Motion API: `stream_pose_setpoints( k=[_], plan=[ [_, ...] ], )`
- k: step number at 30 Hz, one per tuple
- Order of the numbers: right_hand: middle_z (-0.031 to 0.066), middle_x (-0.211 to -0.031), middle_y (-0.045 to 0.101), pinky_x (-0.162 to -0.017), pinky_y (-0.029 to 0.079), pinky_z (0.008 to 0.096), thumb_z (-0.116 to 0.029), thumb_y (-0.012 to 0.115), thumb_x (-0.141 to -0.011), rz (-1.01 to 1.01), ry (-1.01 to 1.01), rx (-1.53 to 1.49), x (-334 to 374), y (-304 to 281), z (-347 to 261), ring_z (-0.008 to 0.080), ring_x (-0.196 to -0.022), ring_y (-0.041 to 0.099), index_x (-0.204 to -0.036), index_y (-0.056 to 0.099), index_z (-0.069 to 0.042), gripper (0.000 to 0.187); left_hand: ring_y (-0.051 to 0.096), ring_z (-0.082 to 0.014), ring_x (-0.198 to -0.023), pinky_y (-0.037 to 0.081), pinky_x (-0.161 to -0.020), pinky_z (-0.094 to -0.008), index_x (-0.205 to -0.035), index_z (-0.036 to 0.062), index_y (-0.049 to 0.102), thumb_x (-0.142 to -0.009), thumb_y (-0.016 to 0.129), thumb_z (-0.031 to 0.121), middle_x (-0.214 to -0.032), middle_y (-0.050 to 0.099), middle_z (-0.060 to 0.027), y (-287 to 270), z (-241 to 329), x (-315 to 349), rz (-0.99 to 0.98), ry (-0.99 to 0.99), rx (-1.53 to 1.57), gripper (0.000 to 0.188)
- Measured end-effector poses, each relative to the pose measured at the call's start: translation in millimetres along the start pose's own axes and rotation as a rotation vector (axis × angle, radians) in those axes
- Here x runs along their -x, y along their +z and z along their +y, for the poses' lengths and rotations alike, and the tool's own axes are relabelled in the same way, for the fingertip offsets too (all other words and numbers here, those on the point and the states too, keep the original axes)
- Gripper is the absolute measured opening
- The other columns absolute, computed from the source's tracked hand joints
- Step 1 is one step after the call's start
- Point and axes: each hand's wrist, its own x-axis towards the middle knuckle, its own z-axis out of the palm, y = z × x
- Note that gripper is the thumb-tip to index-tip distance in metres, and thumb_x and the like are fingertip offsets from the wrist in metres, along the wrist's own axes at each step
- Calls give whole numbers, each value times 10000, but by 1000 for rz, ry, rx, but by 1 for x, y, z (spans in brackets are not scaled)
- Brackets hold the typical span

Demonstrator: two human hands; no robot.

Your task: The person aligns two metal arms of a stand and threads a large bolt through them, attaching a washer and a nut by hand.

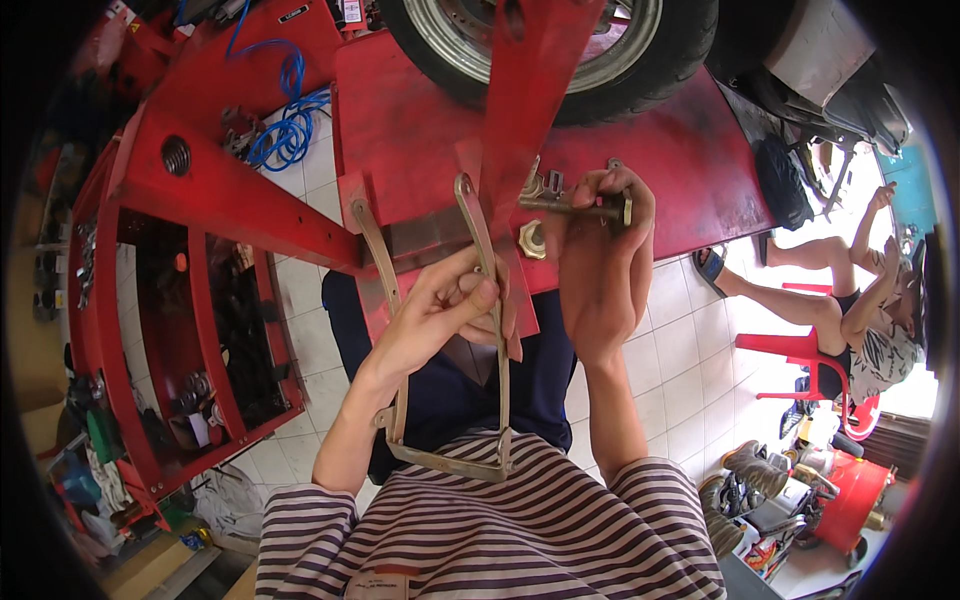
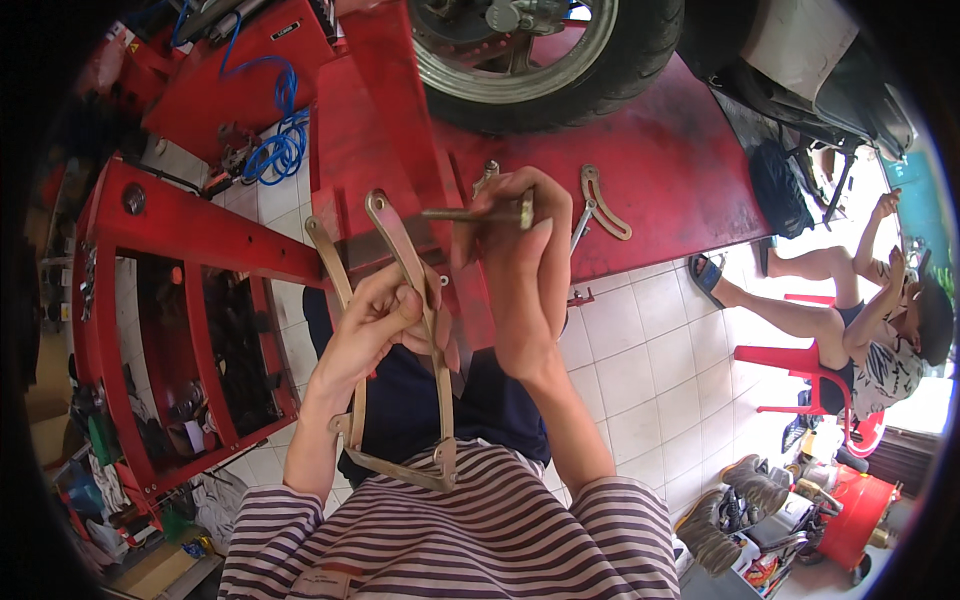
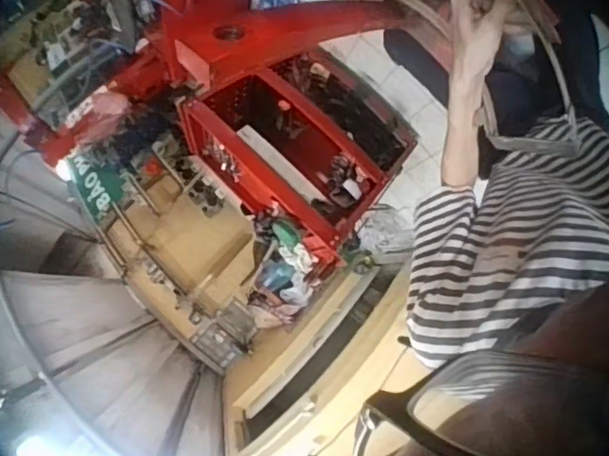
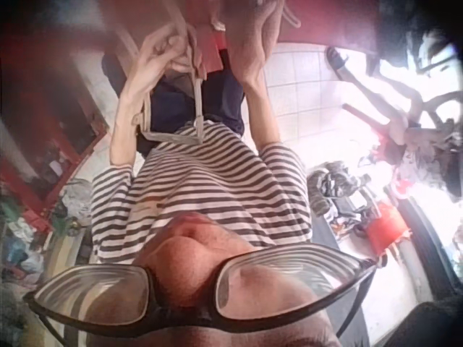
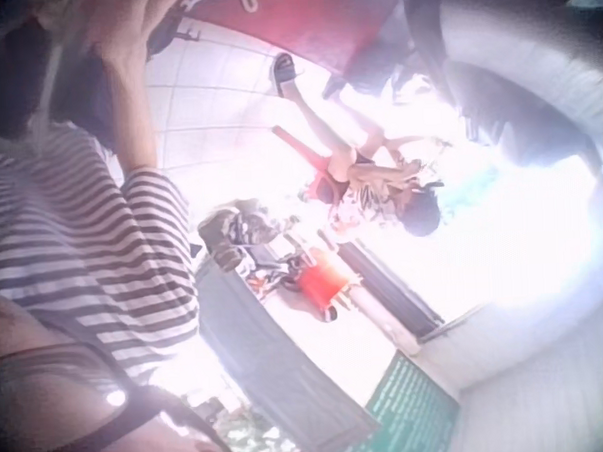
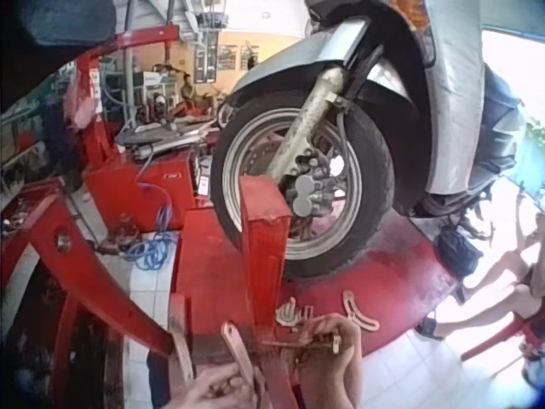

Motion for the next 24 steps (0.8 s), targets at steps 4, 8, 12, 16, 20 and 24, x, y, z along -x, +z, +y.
stream_pose_setpoints(
  k=[4,8,12,16,20,24],
  plan=[
    [82,-1103,439,-701,386,297,-365,321,-1087,-52,48,227,1,14,-4,136,-778,449,-1301,409,-14,421,716,-213,-769,587,-657,-289,-1167,-19,512,-1036,535,219,-867,655,-85,6,8,16,-84,25,-20,272],
    [82,-1089,440,-716,396,295,-367,320,-1088,-85,133,237,5,18,-14,132,-799,450,-1298,408,-8,425,722,-234,-777,600,-669,-303,-1175,-16,499,-1032,539,217,-884,660,-101,4,11,27,-128,39,-93,276],
    [75,-1072,434,-716,388,276,-376,323,-1088,-106,98,229,10,27,-17,126,-802,435,-1295,403,1,438,721,-241,-771,606,-658,-319,-1169,-6,496,-1028,547,223,-877,659,-105,6,6,32,-122,9,35,274],
    [73,-1070,430,-714,386,258,-379,312,-1088,-112,51,324,8,30,-19,122,-808,431,-1286,400,8,443,720,-243,-766,609,-652,-329,-1162,-3,498,-1028,546,230,-870,657,-107,9,8,36,-128,24,21,274],
    [80,-1078,435,-713,393,249,-410,315,-1081,-180,26,424,10,26,-23,113,-803,443,-1273,400,13,472,718,-245,-767,613,-660,-338,-1157,-10,497,-1030,542,229,-869,656,-108,9,0,38,-160,33,120,275],
    [76,-1013,445,-695,387,267,-405,341,-1072,-168,-32,459,11,30,-26,114,-769,437,-1228,448,21,466,715,-249,-764,610,-665,-342,-1142,-15,495,-1032,537,235,-863,654,-115,10,0,40,-171,24,109,276]
  ],
)
